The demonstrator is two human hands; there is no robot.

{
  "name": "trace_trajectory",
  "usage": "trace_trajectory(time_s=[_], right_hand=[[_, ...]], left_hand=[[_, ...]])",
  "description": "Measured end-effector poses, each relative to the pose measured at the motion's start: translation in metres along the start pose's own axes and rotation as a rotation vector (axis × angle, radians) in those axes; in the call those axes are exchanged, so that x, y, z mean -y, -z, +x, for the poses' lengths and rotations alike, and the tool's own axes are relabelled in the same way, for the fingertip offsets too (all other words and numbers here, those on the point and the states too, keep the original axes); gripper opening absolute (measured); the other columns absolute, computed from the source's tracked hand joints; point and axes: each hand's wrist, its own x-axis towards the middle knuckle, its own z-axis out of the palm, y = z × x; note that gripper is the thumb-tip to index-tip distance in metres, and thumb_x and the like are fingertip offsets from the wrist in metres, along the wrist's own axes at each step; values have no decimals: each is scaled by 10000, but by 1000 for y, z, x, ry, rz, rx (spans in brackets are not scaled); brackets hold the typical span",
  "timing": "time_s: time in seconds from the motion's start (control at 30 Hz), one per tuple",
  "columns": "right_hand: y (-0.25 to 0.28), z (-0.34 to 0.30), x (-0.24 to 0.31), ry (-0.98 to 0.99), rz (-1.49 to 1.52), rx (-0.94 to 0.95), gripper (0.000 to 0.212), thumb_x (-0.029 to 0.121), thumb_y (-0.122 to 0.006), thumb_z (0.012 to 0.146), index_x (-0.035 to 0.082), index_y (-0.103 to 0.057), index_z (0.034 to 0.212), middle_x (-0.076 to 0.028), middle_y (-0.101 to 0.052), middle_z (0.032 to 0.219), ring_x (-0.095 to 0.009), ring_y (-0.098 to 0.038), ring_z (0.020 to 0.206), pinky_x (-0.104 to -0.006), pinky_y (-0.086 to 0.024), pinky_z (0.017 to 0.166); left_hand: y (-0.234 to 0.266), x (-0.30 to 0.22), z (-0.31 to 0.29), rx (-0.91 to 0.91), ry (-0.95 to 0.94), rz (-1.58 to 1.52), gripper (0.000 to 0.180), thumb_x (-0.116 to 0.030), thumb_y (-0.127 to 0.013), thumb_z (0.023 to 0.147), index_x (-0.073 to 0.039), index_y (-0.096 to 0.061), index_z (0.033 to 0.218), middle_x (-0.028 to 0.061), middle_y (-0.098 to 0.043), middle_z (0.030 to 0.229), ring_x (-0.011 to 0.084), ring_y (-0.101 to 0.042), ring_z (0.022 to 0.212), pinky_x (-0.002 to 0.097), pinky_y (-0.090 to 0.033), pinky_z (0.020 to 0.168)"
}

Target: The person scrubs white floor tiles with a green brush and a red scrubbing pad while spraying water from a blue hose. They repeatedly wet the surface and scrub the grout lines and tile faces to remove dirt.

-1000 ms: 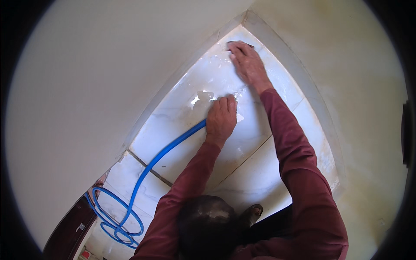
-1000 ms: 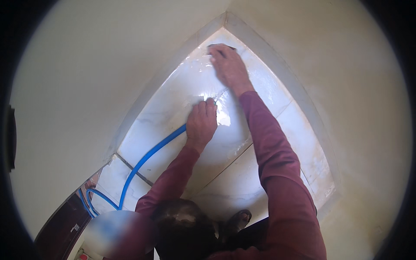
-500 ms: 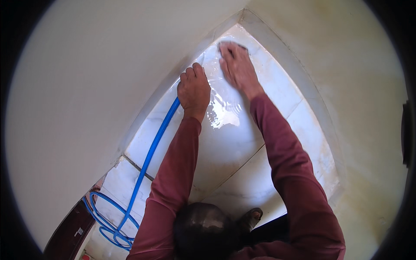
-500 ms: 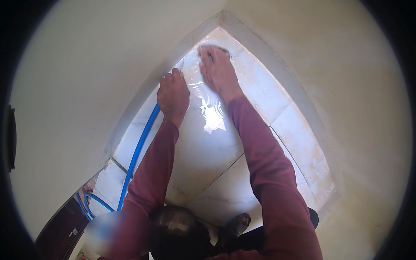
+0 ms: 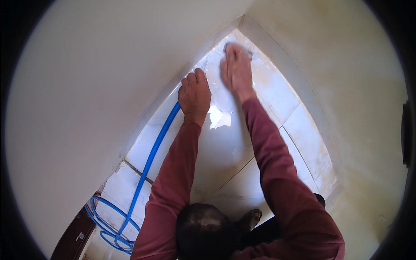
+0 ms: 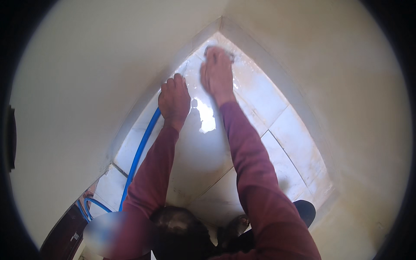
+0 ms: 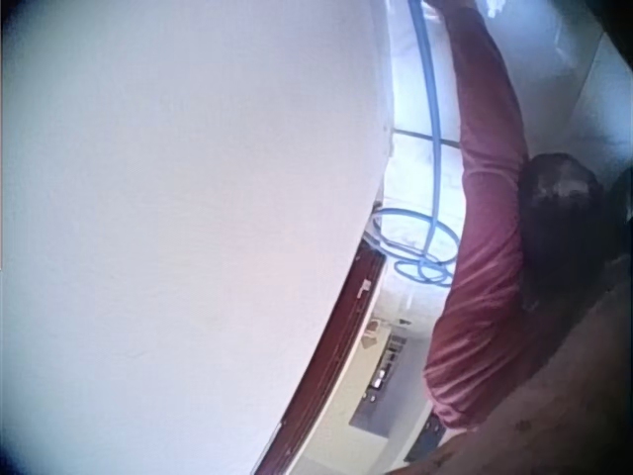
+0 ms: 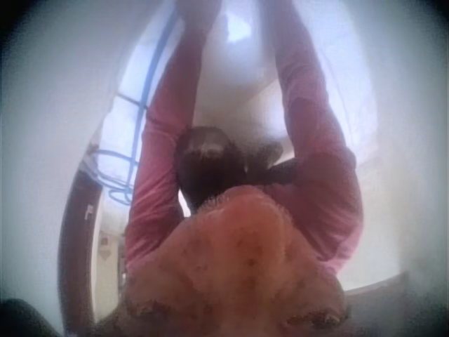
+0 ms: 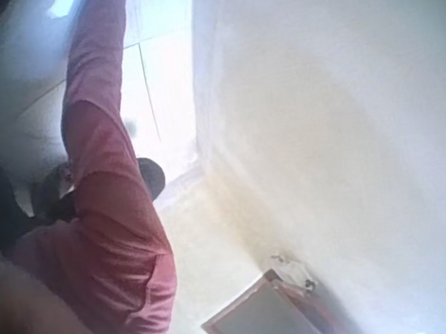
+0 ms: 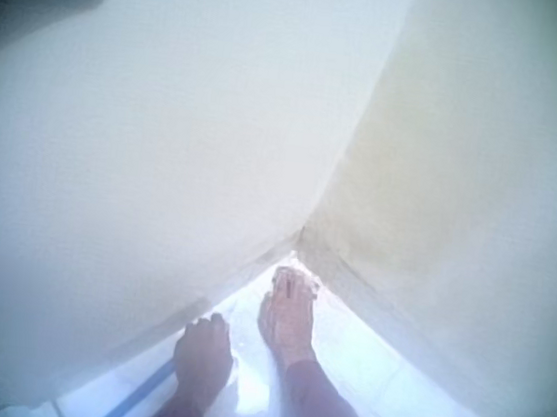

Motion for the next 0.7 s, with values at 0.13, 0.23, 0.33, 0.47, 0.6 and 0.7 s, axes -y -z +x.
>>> trace_trajectory(time_s=[0.13,0.23,0.33,0.47,0.6,0.7], right_hand=[[11,-1,5,-69,-10,159,478,223,-621,1022,-31,-538,1419,-233,-564,1439,-443,-541,1389,-566,-433,1179],[2,45,-27,-184,-15,179,497,266,-560,1070,-4,-511,1485,-243,-542,1514,-428,-510,1443,-533,-414,1219],[3,17,-38,-39,-114,80,506,292,-575,1074,-2,-502,1480,-245,-534,1525,-408,-476,1473,-513,-365,1251],[65,-47,-56,-265,-30,237,637,322,-605,1070,-48,-437,1560,-282,-471,1603,-425,-397,1547,-502,-270,1308],[57,-102,-53,-491,-396,105,772,382,-609,1085,-137,-352,1596,-361,-386,1646,-502,-328,1568,-550,-219,1322],[15,-38,-14,-410,-103,62,818,503,-612,1071,-136,-409,1539,-426,-394,1576,-548,-307,1553,-590,-193,1324]], left_hand=[[3,4,-2,-47,-4,12,217,-294,-631,1088,-128,-624,1228,67,-659,1005,275,-686,936,393,-606,774],[1,-5,8,-68,-22,-16,210,-287,-633,1089,-127,-626,1225,68,-661,1001,272,-687,926,390,-606,773],[-2,-7,2,-91,-53,7,208,-286,-642,1084,-128,-631,1218,65,-661,996,264,-687,916,384,-606,764],[-1,10,2,-138,-45,61,221,-297,-665,1071,-130,-643,1215,56,-658,991,253,-685,907,372,-608,741],[-4,3,0,-128,-43,80,241,-302,-674,1065,-135,-643,1236,54,-663,1009,250,-687,913,376,-613,737],[-3,4,-3,-93,-29,86,239,-304,-664,1070,-137,-639,1239,58,-667,1021,258,-691,926,388,-615,749]])
